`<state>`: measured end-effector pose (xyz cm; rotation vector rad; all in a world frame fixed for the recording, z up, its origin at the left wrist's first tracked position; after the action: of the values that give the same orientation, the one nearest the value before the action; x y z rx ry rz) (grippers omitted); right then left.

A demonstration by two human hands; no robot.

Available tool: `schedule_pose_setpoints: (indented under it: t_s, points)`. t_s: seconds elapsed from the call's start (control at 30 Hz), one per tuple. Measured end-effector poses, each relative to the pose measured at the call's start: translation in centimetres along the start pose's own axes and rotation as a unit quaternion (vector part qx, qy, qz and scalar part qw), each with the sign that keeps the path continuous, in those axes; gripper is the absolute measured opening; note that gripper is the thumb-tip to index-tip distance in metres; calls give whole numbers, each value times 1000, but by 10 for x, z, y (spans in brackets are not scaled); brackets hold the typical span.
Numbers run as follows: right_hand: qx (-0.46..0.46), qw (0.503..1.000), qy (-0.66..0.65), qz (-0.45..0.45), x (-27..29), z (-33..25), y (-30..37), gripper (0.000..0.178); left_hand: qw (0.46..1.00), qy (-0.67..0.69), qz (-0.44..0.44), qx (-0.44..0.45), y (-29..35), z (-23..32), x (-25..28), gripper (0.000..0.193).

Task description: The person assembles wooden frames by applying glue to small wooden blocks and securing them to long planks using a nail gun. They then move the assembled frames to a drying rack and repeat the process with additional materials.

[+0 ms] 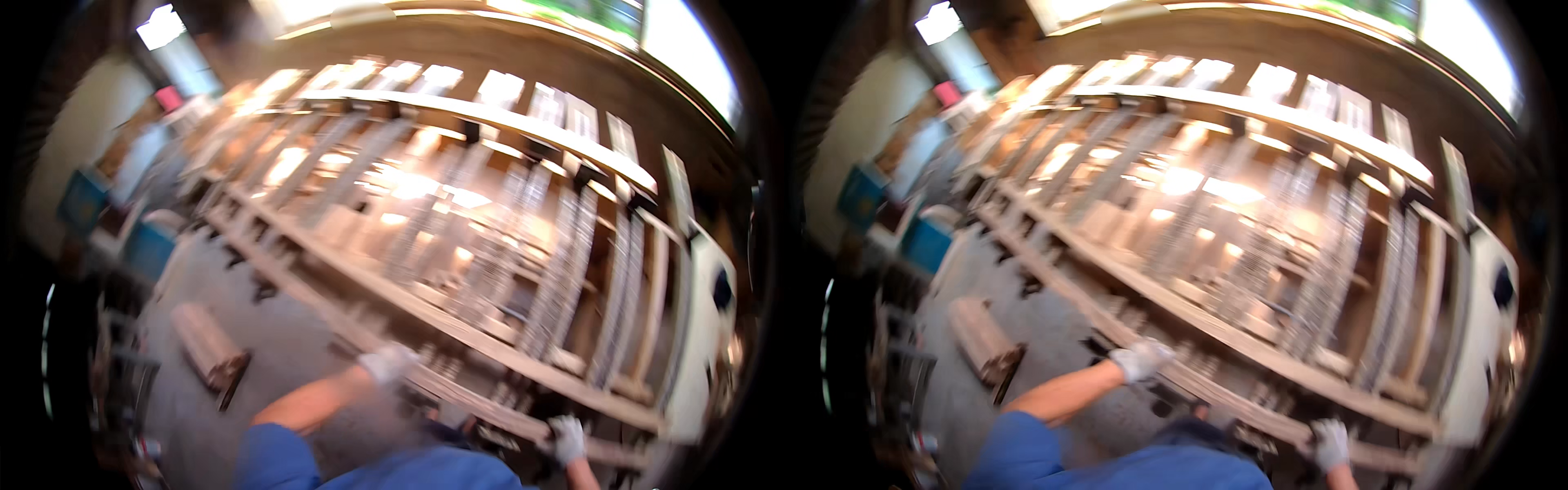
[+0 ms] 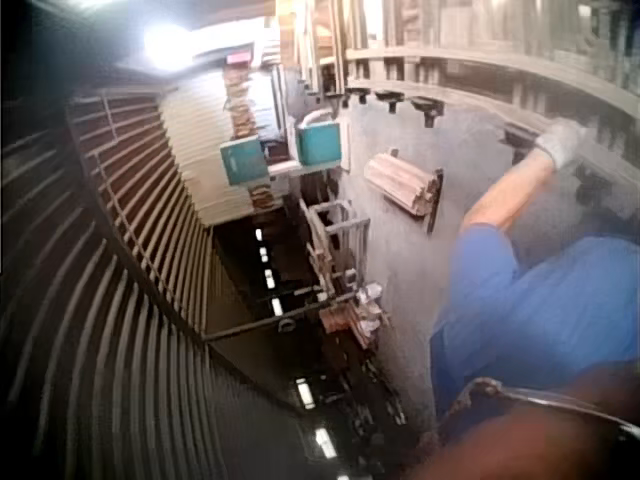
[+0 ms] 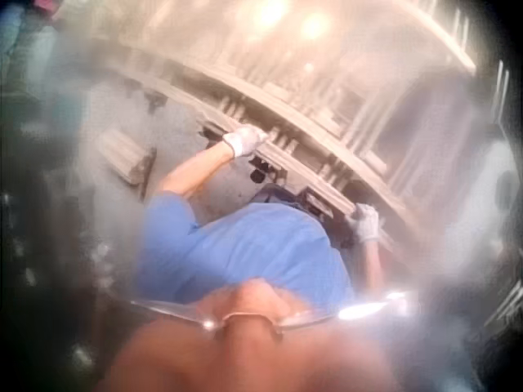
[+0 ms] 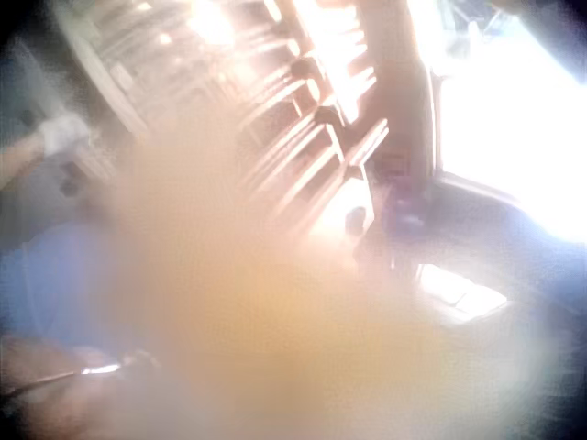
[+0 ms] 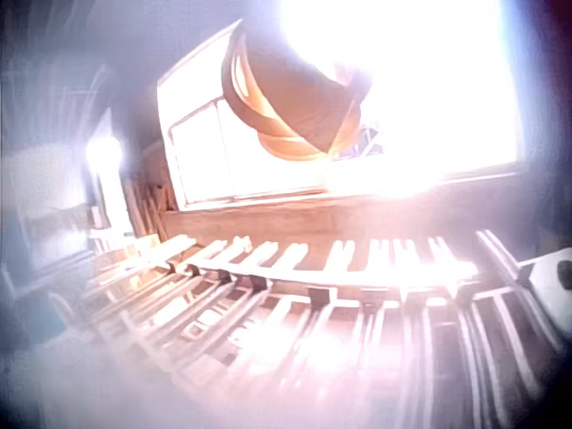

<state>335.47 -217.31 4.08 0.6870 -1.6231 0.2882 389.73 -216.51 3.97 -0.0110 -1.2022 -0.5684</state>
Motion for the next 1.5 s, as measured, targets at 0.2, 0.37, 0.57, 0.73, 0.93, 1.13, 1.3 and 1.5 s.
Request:
schedule_pose_setpoints:
  t_s: [0.2,0.37,0.57,0.73,0.93,1.13,1.3,1.5]
  points:
    - [-31,995,15,-93,8,-8,-27,51,999,38,13,1,28,-22,-4,52]
    - [-79,987,39,-136,22,-25,-21,53,1000,17,1,-10,20,-25,5,55]
    - [-83,989,22,-121,11,-21,-16,42,1000,10,-23,6,17,-40,-12,52]
    - [-77,991,17,-110,11,-21,-17,33,1000,13,14,-10,22,-66,-29,45]
    - [-101,986,27,-127,3,-20,-18,45,999,11,33,4,14,-41,-13,58]
    - [-77,994,60,-58,0,-21,-14,14,1000,10,-7,24,4,-25,2,53]
    - [-83,994,26,-73,-2,-19,-15,14,998,20,-42,34,6,-41,-2,47]
    - [-94,986,25,-134,-4,-19,-21,30,997,10,-64,49,4,-46,-7,46]
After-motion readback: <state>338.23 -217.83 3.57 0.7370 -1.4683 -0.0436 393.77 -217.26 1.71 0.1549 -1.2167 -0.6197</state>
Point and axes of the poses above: each hand's wrist, its own y-axis away from the middle knuckle, its own x-axis out of the back of the hand, z = x × y, the point moved 2 cm from there along -y, towards the middle knuckle, and after that the axes turned 7 degrees about y, right-handed, at the moved point
